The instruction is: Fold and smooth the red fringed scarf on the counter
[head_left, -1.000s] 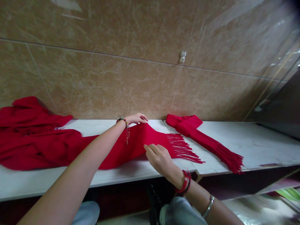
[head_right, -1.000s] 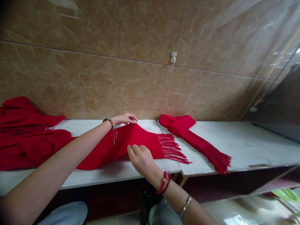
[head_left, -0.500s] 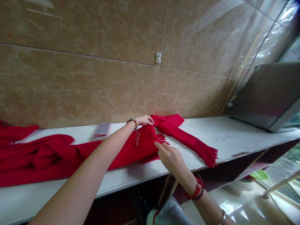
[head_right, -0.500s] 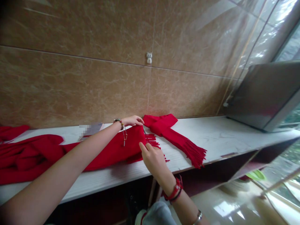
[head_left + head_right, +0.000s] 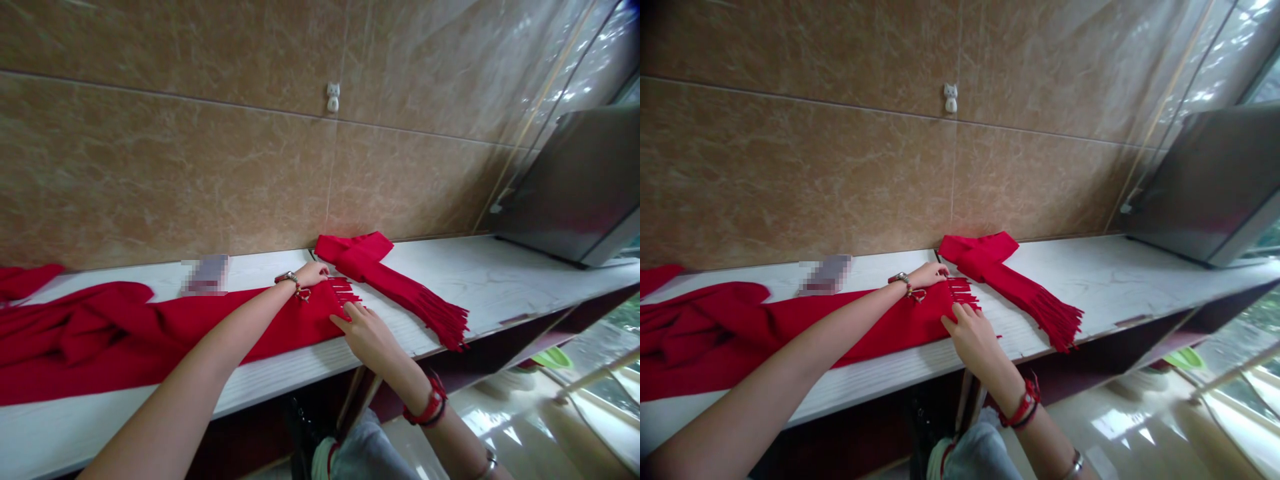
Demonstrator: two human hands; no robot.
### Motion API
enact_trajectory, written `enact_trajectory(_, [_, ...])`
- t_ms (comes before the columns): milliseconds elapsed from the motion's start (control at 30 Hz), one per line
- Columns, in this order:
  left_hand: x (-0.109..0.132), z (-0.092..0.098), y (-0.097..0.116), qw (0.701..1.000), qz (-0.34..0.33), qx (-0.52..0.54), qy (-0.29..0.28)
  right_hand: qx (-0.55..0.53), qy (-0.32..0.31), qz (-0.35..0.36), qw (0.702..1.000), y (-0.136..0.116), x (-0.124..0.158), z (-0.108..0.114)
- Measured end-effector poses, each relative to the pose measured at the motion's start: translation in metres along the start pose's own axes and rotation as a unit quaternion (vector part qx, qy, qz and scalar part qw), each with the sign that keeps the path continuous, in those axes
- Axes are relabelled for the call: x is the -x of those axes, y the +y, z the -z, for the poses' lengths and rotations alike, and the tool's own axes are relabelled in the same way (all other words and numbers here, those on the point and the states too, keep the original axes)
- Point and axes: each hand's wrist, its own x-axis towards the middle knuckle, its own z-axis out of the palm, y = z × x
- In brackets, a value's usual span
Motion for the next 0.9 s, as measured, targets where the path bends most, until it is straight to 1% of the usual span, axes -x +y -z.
enact_trajectory(100, [0.021,0.007,0.003,0.998,-0.031,-0.039,0.037,-0.025,0.031,0.046,0.998,-0.001,0.000,-0.006])
enact_trajectory(167, [0.046,0.011,0.003,0.993,-0.067,-0.079,0.059,-0.040,0.027,0.060,0.997,0.001,0.001,-0.010])
enact_trajectory(233, [0.078,0.014,0.000,0.988,-0.092,-0.105,0.063,-0.047,0.015,0.065,0.997,0.003,0.001,-0.014])
enact_trajectory(267, [0.095,0.015,-0.003,0.989,-0.091,-0.107,0.049,-0.049,0.010,0.066,0.997,0.005,0.000,-0.015])
enact_trajectory(300, [0.111,0.015,-0.006,0.990,-0.087,-0.108,0.023,-0.051,0.003,0.064,0.997,0.007,-0.001,-0.015])
enact_trajectory(367, [0.138,0.014,-0.013,0.990,-0.074,-0.110,-0.045,-0.054,-0.015,0.058,0.997,0.010,-0.002,-0.016])
enact_trajectory(400, [0.148,0.014,-0.016,0.989,-0.069,-0.113,-0.073,-0.056,-0.025,0.056,0.997,0.011,-0.004,-0.016])
enact_trajectory(467, [0.160,0.014,-0.023,0.986,-0.060,-0.118,-0.104,-0.060,-0.041,0.055,0.996,0.013,-0.006,-0.017])
enact_trajectory(567, [0.167,0.018,-0.027,0.984,-0.047,-0.123,-0.118,-0.059,-0.056,0.063,0.995,0.016,-0.007,-0.018])
enact_trajectory(633, [0.175,0.026,-0.027,0.985,-0.040,-0.131,-0.108,-0.058,-0.073,0.071,0.993,0.017,-0.008,-0.015])
enact_trajectory(667, [0.181,0.032,-0.027,0.985,-0.038,-0.139,-0.094,-0.060,-0.079,0.075,0.992,0.017,-0.010,-0.011])
enact_trajectory(733, [0.197,0.045,-0.032,0.986,-0.034,-0.159,-0.045,-0.071,-0.075,0.087,0.991,0.012,-0.017,0.001])
enact_trajectory(833, [0.230,0.065,-0.048,0.983,-0.016,-0.182,0.030,-0.109,-0.026,0.102,0.988,-0.011,-0.040,0.018])
enact_trajectory(900, [0.253,0.075,-0.064,0.981,0.007,-0.184,0.053,-0.140,0.001,0.103,0.985,-0.035,-0.062,0.019])
